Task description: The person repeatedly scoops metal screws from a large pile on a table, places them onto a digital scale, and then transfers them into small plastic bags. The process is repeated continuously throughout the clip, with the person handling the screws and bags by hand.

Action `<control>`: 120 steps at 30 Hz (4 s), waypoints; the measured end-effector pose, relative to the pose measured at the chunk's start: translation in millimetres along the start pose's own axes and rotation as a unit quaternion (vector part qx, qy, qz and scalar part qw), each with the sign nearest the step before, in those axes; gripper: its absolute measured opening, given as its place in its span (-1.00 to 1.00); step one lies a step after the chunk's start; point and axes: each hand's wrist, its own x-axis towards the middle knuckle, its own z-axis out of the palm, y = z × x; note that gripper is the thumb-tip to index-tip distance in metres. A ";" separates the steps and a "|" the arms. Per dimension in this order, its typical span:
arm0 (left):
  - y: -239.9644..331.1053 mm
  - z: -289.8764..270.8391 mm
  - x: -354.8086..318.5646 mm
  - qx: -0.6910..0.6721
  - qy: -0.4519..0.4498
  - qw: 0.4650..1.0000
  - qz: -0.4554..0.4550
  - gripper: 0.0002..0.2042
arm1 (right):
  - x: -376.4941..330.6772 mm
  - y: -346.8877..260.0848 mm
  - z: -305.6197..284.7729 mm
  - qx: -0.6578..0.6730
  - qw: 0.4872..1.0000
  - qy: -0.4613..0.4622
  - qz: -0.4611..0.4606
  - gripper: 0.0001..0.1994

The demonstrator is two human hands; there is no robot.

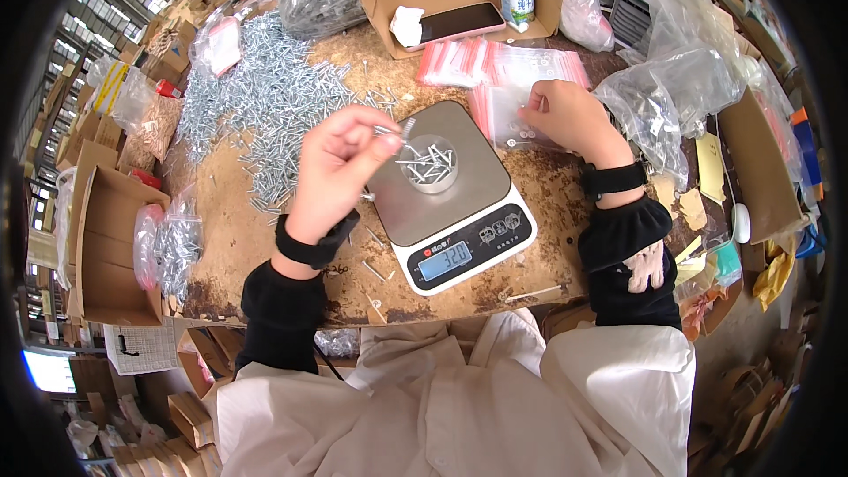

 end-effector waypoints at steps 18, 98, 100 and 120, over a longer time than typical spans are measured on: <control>1.3 -59.1 1.9 -0.021 0.265 0.964 0.022 -0.88 | -1.4 3.1 1.2 -0.024 1.000 0.003 0.006 -0.73; 41.4 6.9 -38.7 -0.140 -0.187 0.970 -0.067 -0.31 | -61.7 -132.7 -24.5 0.199 0.856 0.042 -0.475 -0.91; 43.5 5.9 -42.9 -0.181 -0.228 0.946 -0.141 -0.47 | -61.8 -131.6 -28.2 0.229 0.850 0.050 -0.473 -0.93; 36.0 -0.9 -30.6 -0.226 -0.011 0.974 -0.030 -0.84 | -75.5 55.6 -57.6 -0.250 0.959 0.099 -0.085 -0.67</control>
